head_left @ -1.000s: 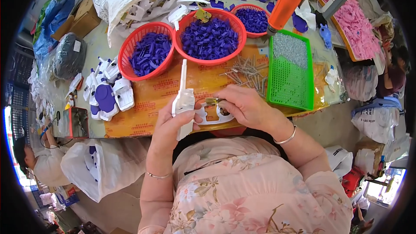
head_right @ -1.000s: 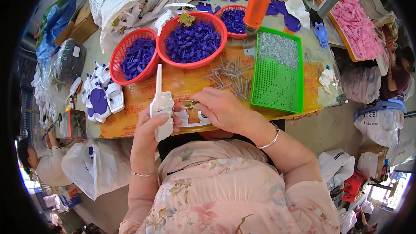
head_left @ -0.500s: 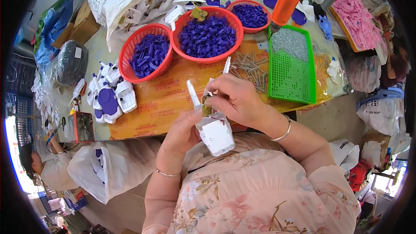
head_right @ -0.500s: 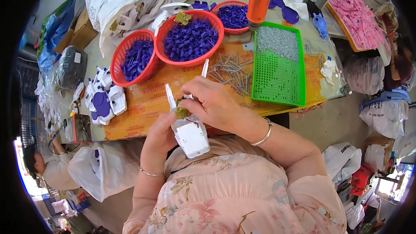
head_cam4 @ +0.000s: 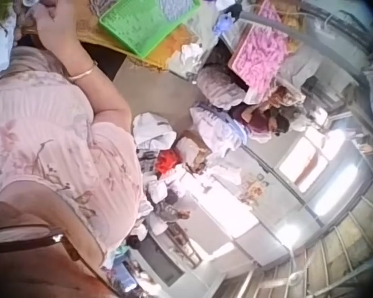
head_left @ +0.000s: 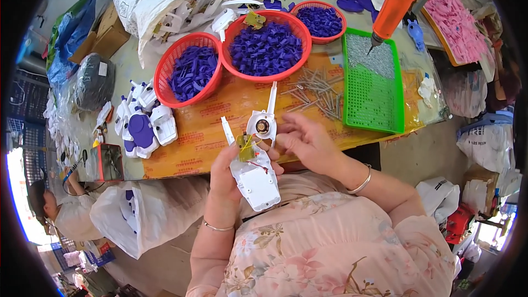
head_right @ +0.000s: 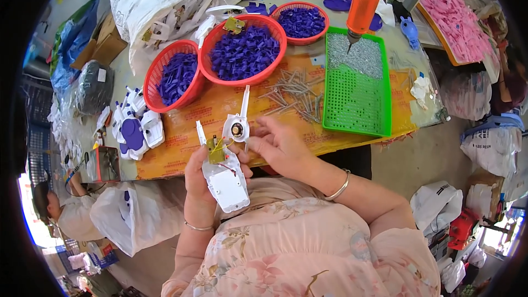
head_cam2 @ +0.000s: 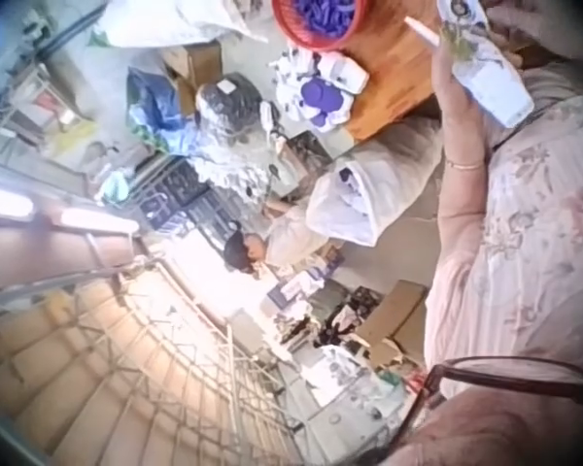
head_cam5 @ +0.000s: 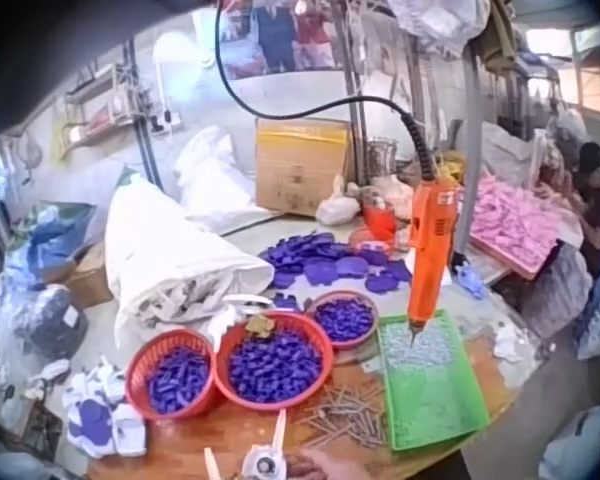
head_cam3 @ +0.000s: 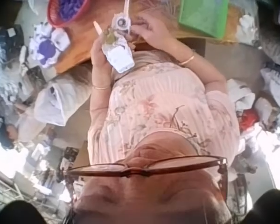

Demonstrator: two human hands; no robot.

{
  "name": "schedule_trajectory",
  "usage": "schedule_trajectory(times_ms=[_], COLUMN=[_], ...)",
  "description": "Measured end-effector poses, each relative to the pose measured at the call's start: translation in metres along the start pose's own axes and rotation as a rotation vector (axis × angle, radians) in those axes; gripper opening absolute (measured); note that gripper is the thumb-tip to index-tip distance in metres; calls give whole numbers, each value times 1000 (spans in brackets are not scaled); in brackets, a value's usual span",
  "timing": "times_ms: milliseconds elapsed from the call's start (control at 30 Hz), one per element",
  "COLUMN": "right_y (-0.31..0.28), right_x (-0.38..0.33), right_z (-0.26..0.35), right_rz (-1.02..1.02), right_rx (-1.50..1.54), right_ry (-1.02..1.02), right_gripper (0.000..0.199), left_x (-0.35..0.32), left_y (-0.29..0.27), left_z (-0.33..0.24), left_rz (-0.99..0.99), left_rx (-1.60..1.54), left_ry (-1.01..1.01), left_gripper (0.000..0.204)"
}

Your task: Assembling components of toy walkie-talkies using a hot glue gun at a factory workbench.

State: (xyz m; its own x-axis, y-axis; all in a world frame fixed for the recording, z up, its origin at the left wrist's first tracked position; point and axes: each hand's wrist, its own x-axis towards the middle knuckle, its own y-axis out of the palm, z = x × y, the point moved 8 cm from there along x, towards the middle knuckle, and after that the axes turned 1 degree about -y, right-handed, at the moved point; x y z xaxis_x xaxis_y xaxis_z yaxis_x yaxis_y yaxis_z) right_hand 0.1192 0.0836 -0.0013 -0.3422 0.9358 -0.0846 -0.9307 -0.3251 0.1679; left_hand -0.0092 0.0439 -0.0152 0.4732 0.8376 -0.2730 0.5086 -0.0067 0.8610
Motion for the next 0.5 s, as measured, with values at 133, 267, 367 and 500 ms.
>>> schedule_trajectory(times_ms=[133, 267, 367, 500], right_y=[18, 9, -5, 21], right_x=[3, 6, -2, -33], right_z=[-4, 5, 63, 106], right_rz=[111, 19, -169, -136], right_rx=[203, 99, -458, -1028], right_ry=[42, -20, -570, -944], right_gripper=[37, 23, 22, 38], left_x=[-5, -10, -12, -9], left_y=[7, 5, 6, 4], left_z=[7, 8, 4, -14], left_rz=[12, 21, -61, -321], left_rx=[65, 169, 200, 278], left_ry=[-58, -103, -81, 232], left_gripper=[61, 60, 56, 35])
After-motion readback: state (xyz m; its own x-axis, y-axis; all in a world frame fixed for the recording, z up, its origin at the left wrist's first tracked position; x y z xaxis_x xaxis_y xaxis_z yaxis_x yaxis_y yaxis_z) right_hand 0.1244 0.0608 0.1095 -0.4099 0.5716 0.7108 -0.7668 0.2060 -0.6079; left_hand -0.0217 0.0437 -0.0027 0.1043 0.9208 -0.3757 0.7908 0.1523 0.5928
